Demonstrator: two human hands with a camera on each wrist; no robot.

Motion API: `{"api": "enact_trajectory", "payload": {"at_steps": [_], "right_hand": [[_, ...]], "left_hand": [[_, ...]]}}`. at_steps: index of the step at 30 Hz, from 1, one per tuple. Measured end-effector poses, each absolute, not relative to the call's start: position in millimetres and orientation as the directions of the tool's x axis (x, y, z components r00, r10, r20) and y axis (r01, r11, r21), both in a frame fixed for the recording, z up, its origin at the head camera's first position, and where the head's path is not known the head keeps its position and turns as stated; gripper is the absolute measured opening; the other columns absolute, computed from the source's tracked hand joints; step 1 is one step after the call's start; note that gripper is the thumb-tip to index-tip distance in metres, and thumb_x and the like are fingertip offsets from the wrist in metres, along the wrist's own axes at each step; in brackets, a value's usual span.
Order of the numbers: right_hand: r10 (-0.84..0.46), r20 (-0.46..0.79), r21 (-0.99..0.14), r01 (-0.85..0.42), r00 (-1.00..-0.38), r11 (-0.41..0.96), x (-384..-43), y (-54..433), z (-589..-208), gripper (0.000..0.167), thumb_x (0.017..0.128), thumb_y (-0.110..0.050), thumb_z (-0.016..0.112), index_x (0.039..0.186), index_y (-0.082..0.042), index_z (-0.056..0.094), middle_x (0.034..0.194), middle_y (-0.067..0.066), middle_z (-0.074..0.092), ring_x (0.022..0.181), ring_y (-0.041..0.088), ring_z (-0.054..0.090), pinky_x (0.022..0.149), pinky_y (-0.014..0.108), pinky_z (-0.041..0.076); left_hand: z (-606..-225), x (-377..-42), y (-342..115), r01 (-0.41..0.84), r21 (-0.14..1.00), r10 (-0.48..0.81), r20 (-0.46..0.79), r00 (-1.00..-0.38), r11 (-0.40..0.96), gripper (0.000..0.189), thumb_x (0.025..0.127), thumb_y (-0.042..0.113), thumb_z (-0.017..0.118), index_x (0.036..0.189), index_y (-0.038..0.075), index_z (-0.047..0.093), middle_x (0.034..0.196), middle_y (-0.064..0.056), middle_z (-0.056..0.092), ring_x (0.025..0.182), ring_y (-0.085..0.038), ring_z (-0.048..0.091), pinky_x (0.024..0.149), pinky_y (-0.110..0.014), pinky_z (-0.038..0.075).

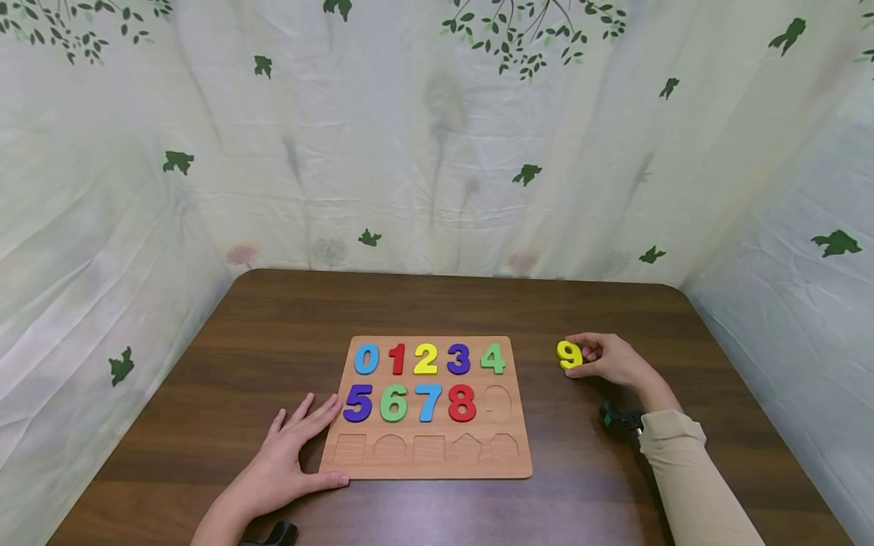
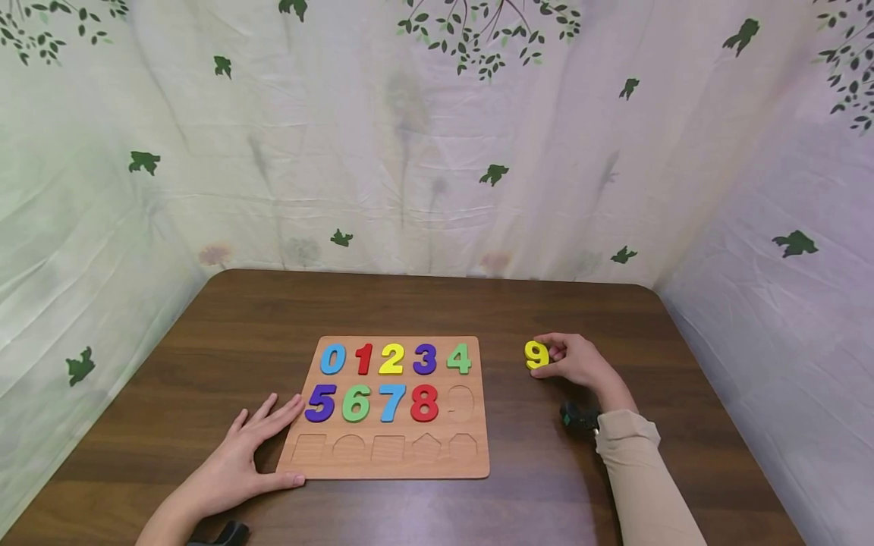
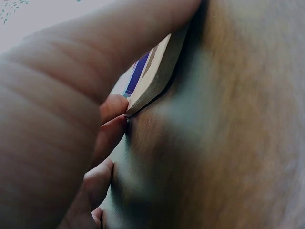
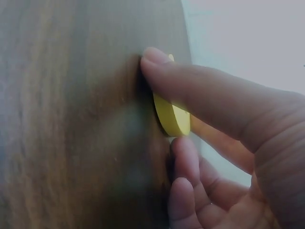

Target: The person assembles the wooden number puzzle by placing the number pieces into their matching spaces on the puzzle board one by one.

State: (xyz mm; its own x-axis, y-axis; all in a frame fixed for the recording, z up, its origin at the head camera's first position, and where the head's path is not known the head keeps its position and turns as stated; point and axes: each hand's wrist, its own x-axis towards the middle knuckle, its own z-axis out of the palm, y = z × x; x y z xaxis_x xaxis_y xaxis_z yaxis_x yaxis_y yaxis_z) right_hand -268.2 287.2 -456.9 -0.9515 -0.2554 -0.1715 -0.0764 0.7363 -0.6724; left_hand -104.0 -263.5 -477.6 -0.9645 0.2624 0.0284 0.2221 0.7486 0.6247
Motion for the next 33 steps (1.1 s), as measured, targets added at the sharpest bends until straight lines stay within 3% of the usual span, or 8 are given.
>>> {"api": "enact_trajectory", "payload": {"at_steps": [14, 33], "right_hand": [[-0.285, -0.094, -0.641, -0.161, -0.954, 0.750, -260, 279, -452, 0.070, 0.086, -0.034, 0.093, 0.141, 0.000, 0.067, 0.108, 0.011, 0.071, 0.094, 0.021, 0.064, 0.082, 0.030, 0.055], [-0.336, -0.006, -0.630, -0.257, -0.942, 0.733, -233, 252, -436, 0.065, 0.083, -0.033, 0.095, 0.135, -0.003, 0.072, 0.102, 0.005, 0.068, 0.092, 0.017, 0.060, 0.076, 0.024, 0.052]], "left_hand": [[-479, -106, -265, 0.227, 0.621, 0.262, 0.036, -0.964, 0.751, 0.107, 0.074, 0.064, 0.092, 0.162, 0.020, 0.051, 0.170, -0.010, 0.046, 0.161, -0.056, 0.019, 0.120, -0.085, 0.005], [-479, -105, -265, 0.235, 0.626, 0.272, 0.039, -0.962, 0.743, 0.107, 0.074, 0.063, 0.092, 0.163, 0.019, 0.050, 0.169, -0.011, 0.047, 0.161, -0.057, 0.020, 0.120, -0.085, 0.006]]}}
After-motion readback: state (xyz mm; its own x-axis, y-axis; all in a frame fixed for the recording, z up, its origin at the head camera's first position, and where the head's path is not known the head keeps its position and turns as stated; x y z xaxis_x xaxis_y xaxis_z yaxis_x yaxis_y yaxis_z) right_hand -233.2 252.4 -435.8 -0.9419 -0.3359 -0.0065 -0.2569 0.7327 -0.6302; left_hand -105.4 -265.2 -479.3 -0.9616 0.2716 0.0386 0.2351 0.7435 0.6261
